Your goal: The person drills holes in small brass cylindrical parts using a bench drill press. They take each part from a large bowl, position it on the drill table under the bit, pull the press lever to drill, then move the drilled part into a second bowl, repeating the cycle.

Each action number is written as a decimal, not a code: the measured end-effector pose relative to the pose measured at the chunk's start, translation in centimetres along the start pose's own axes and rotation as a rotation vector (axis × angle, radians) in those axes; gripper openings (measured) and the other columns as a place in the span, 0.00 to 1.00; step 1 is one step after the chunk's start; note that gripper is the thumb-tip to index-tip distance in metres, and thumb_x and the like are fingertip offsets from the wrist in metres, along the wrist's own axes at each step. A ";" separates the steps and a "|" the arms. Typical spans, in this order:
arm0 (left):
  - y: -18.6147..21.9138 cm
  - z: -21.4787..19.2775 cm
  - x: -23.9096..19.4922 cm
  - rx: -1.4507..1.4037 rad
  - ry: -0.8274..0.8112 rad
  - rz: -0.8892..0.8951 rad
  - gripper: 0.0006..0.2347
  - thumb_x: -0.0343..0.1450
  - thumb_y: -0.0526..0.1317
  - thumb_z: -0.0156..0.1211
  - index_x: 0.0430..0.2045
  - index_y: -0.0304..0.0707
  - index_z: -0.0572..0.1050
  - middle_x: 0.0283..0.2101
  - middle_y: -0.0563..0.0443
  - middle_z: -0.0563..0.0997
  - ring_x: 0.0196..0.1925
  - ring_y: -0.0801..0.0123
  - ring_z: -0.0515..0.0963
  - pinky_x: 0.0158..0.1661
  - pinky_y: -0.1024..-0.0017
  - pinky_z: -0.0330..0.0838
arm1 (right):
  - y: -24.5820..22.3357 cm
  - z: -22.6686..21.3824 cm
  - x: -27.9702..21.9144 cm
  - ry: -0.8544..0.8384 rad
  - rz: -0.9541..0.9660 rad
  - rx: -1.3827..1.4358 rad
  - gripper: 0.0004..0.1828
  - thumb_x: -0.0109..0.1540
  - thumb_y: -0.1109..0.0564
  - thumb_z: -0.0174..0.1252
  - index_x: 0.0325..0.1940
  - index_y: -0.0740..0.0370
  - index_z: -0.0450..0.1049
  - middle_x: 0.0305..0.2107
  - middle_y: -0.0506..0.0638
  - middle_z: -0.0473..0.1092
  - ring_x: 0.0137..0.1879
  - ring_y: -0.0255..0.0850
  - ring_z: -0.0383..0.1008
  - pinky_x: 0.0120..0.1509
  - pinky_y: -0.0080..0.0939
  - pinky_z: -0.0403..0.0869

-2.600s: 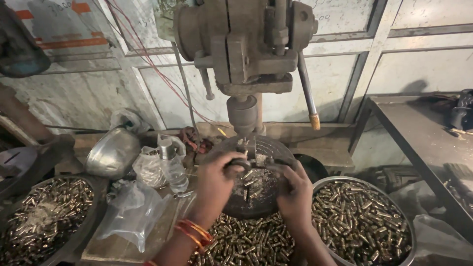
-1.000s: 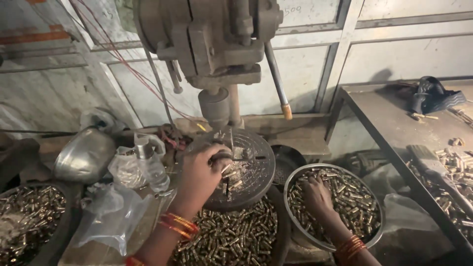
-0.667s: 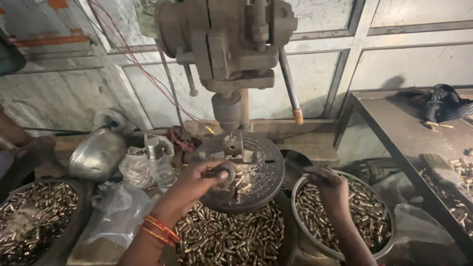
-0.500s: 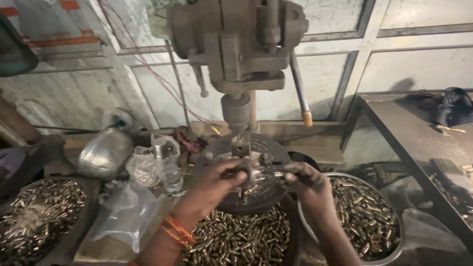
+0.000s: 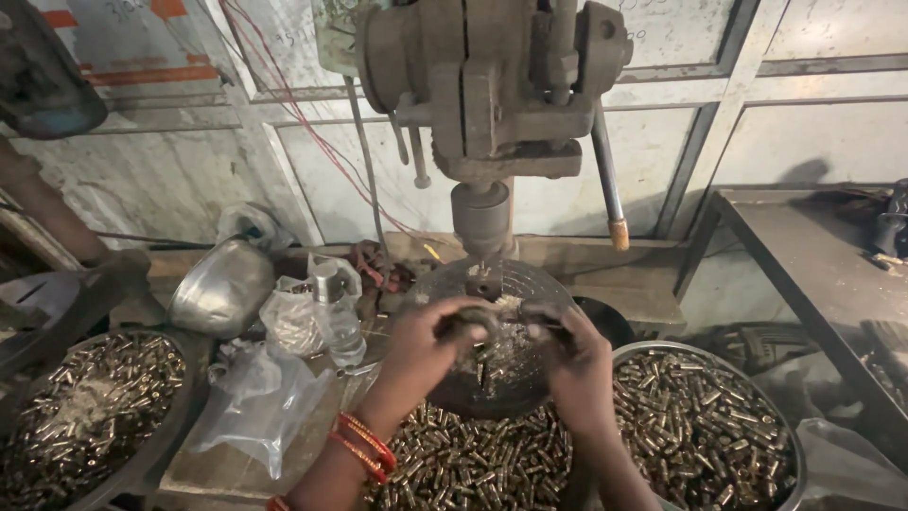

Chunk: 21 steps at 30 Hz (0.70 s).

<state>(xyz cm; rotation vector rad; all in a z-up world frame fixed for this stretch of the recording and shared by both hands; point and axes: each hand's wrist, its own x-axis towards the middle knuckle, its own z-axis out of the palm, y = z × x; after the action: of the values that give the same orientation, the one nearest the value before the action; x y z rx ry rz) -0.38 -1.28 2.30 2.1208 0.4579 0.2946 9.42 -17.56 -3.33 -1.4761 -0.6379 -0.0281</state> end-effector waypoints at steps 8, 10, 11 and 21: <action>-3.7 3.0 3.3 0.144 0.397 0.561 0.11 0.69 0.28 0.61 0.43 0.43 0.80 0.44 0.51 0.82 0.38 0.73 0.85 0.33 0.79 0.82 | -1.3 1.1 -0.4 0.083 -0.276 -0.215 0.11 0.60 0.69 0.56 0.45 0.65 0.79 0.42 0.53 0.76 0.46 0.41 0.78 0.50 0.38 0.73; -3.0 2.8 2.9 0.252 0.387 0.474 0.10 0.70 0.28 0.59 0.41 0.41 0.78 0.45 0.51 0.80 0.40 0.69 0.86 0.34 0.74 0.81 | -1.1 1.2 -0.4 0.089 -0.228 -0.235 0.11 0.60 0.70 0.56 0.44 0.65 0.80 0.40 0.53 0.76 0.44 0.42 0.79 0.49 0.38 0.73; -2.5 2.5 2.7 0.325 0.458 0.517 0.11 0.67 0.29 0.63 0.41 0.41 0.77 0.46 0.49 0.80 0.46 0.62 0.84 0.42 0.67 0.80 | -0.9 1.1 -0.3 0.103 -0.252 -0.254 0.11 0.60 0.70 0.56 0.44 0.65 0.79 0.40 0.53 0.76 0.45 0.42 0.78 0.49 0.37 0.73; -2.2 0.2 3.9 0.099 0.232 0.456 0.32 0.64 0.38 0.71 0.63 0.37 0.61 0.56 0.38 0.78 0.58 0.51 0.80 0.60 0.56 0.73 | -5.9 -3.4 12.7 0.345 -0.756 -0.518 0.31 0.62 0.61 0.62 0.68 0.71 0.63 0.57 0.66 0.65 0.62 0.56 0.68 0.67 0.53 0.69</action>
<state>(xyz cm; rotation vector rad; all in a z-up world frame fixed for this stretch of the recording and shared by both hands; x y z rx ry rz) 2.76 1.32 0.52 2.2830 0.1135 0.7980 19.02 -16.85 7.40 -1.5788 -0.9079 -1.0769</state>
